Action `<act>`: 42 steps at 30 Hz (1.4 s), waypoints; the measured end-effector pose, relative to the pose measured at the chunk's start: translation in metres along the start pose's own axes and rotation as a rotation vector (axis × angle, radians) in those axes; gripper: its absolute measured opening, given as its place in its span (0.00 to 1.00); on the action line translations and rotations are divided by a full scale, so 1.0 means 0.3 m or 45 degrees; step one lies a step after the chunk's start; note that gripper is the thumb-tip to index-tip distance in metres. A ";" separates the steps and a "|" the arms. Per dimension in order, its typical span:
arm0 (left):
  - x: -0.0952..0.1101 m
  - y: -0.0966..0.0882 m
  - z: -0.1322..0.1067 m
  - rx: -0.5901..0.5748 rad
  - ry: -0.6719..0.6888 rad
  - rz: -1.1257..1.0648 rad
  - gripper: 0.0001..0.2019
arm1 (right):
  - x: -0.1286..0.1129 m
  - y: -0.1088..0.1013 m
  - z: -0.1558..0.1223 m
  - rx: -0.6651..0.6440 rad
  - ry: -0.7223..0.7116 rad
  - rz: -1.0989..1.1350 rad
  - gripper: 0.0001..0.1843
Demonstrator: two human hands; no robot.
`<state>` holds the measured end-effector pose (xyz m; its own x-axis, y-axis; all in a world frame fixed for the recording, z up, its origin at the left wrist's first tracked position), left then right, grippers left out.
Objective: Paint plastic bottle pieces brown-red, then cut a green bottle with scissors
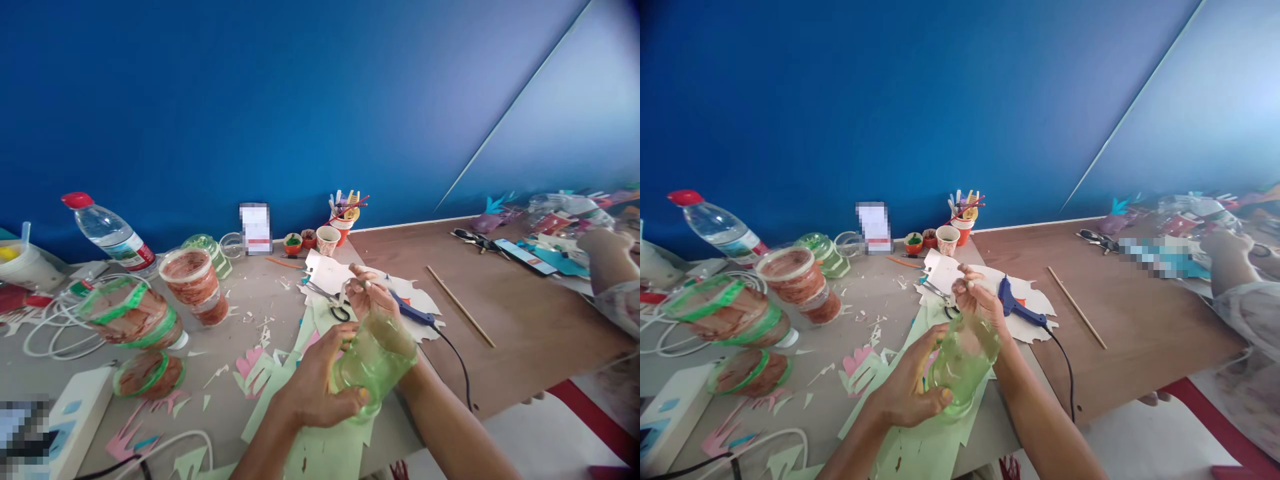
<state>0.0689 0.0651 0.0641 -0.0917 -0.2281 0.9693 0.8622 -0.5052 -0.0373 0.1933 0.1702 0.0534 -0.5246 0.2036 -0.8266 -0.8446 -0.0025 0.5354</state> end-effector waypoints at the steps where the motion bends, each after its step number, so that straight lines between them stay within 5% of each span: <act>1: 0.000 0.009 0.001 -0.020 -0.010 -0.017 0.33 | 0.006 0.008 -0.005 -0.031 0.013 -0.025 0.05; 14: 0.009 0.041 0.009 -0.083 -0.034 -0.071 0.30 | 0.045 0.084 -0.063 -0.187 0.284 -0.172 0.08; 24: 0.016 -0.084 0.007 0.324 0.084 -0.046 0.26 | 0.089 0.049 -0.050 -0.131 0.389 0.129 0.13; 33: 0.023 -0.084 0.012 0.335 0.140 -0.010 0.28 | 0.101 0.104 -0.085 -0.245 0.436 0.159 0.10; 38: 0.033 -0.180 -0.018 0.543 0.190 0.031 0.22 | 0.116 0.095 -0.078 -0.309 0.468 -0.034 0.10; 42: 0.073 -0.305 -0.066 0.924 0.239 0.595 0.21 | 0.106 0.061 -0.055 -0.222 0.409 -0.186 0.16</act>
<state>-0.0218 0.0899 0.0839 0.3238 -0.4443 0.8353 0.9299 0.3123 -0.1944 0.1595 0.1604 0.0341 -0.3810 -0.1023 -0.9189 -0.9038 -0.1684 0.3935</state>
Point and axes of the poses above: each hand's wrist, its own z-axis towards the middle knuckle, its own y-axis out of the palm, x = y × z, the point moved 9 cm from there along z, towards the middle knuckle, and after that the axes turned 5 degrees about -z, right-handed, at the moved point
